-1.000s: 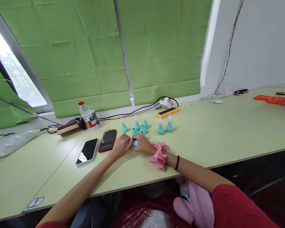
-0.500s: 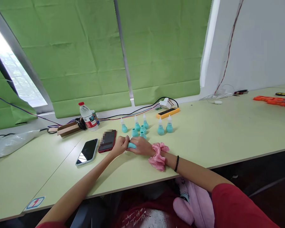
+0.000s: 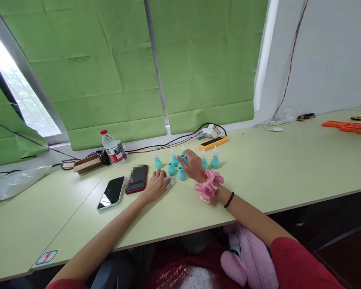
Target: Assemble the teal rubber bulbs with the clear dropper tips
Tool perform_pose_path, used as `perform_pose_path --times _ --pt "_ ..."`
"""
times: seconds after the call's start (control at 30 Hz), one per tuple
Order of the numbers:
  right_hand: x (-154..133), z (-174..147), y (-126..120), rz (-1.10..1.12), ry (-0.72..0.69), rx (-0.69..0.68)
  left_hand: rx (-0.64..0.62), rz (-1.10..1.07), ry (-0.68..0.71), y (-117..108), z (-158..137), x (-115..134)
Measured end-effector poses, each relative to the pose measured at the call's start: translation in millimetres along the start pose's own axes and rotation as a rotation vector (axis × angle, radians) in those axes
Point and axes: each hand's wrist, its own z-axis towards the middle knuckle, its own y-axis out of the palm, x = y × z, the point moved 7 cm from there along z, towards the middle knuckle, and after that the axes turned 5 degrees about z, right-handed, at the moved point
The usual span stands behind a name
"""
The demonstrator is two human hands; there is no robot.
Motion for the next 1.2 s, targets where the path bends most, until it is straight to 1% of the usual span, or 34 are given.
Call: perform_pose_path --times 0.1,0.2,0.27,0.37,0.5,0.67,0.8,1.0,1.1,1.2 --pt "16.7 5.3 1.4 -0.132 0.146 -0.074 0.01 0.002 0.005 0.0 -1.0 3.9" --pt "29.9 5.1 9.3 -0.26 0.252 -0.222 -0.012 0.019 0.046 -1.4 -1.5 9.9" --pt "35.8 2.8 15.0 -0.322 0.291 -0.306 -0.066 0.042 0.079 0.6 -2.0 13.3" --pt "41.2 -0.4 20.7 -0.386 0.313 -0.365 -0.107 0.055 0.086 2.4 -2.5 14.3" --pt "44.2 -1.9 24.3 -0.423 0.287 -0.365 -0.092 0.036 0.081 0.8 -2.6 13.8" --pt "50.2 -3.1 28.5 -0.394 0.293 -0.371 -0.095 0.018 0.085 0.5 -2.6 13.3" --pt "52.7 -3.6 30.7 -0.384 0.265 -0.379 -0.069 -0.036 0.072 0.3 -1.3 10.5" --pt "54.4 -9.1 36.2 -0.374 0.237 -0.441 -0.073 -0.014 0.083 3.7 0.0 8.4" --pt "49.3 -6.8 32.9 -0.347 0.227 -0.401 -0.092 0.027 0.117 3.7 -1.4 11.4" --pt "41.5 -0.8 23.5 -0.323 0.213 -0.307 -0.109 0.076 0.145 3.5 -3.4 14.5"
